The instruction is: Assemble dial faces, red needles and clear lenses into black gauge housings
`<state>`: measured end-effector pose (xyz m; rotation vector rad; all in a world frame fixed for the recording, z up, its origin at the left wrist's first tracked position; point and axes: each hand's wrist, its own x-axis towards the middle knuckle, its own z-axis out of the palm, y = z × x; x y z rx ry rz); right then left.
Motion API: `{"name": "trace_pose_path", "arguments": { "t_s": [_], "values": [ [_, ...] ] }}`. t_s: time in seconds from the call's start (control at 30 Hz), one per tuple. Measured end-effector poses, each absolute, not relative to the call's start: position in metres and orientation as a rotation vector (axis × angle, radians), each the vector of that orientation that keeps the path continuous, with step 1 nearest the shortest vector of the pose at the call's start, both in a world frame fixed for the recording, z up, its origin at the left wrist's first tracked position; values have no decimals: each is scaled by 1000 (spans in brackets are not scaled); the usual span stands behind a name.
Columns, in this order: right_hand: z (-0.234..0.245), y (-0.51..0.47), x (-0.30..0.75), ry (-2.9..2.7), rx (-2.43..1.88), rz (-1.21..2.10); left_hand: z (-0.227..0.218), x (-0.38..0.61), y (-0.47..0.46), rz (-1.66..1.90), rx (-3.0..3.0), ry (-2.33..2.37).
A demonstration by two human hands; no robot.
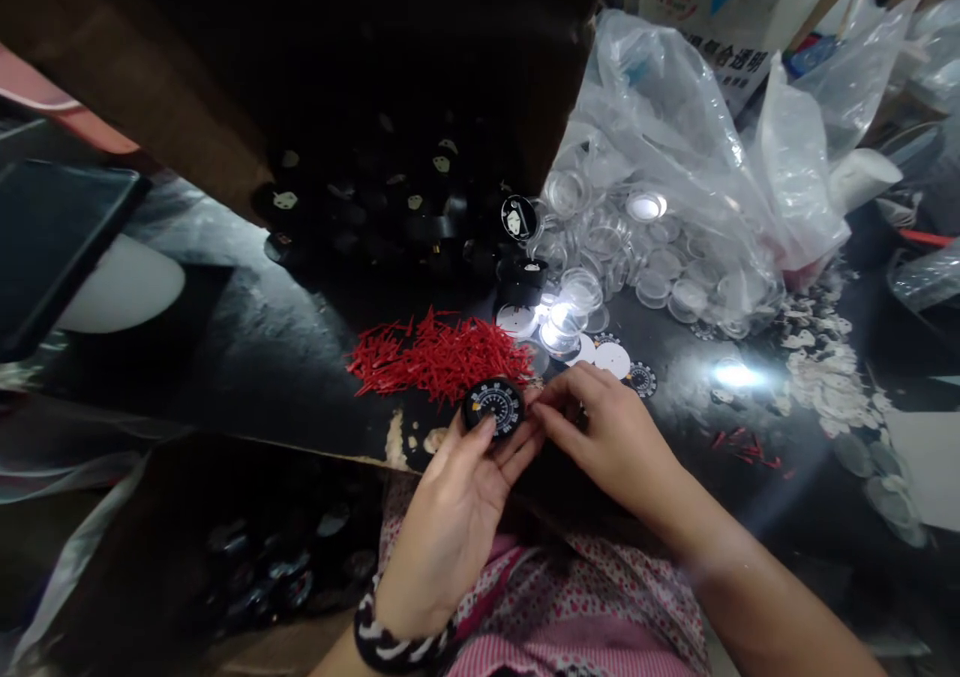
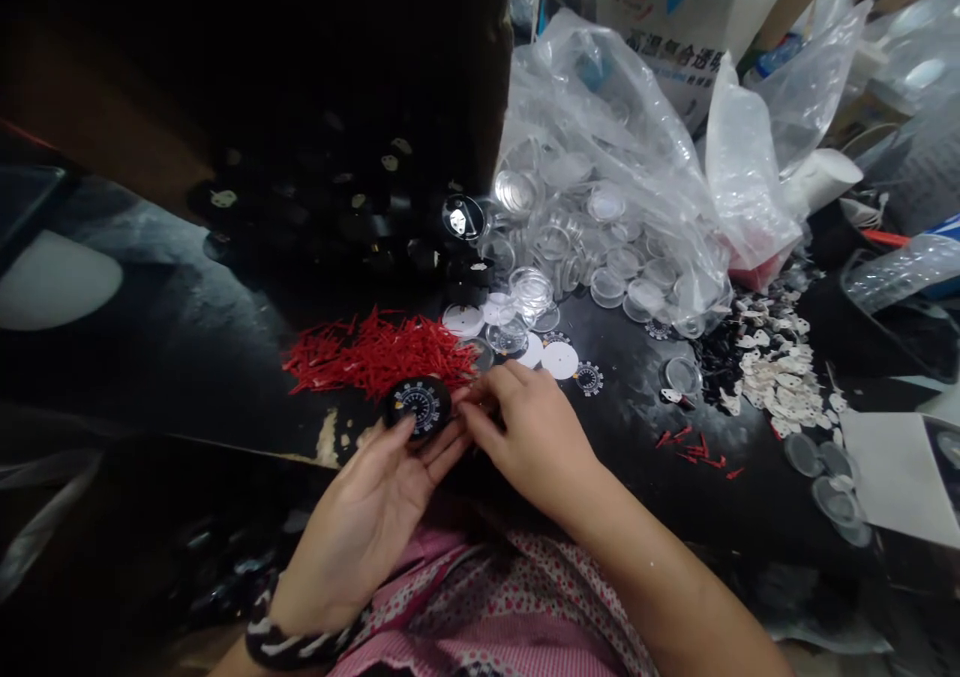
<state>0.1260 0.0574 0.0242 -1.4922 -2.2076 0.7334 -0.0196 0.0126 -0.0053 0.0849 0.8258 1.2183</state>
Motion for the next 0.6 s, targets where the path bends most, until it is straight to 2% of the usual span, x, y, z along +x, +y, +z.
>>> {"name": "trace_pose_path", "arguments": {
  "t_s": [0.17, 0.37, 0.6],
  "values": [
    [27, 52, 129, -2374, -1386, 476, -4, -20, 8, 1274, 276, 1018],
    [38, 47, 128, -2118, -1327, 825, -11, -21, 13, 1274, 541, 1141],
    [42, 46, 126, -2118, -1438, 841, -8, -11, 12, 1149, 696, 1191]
  ]
}}
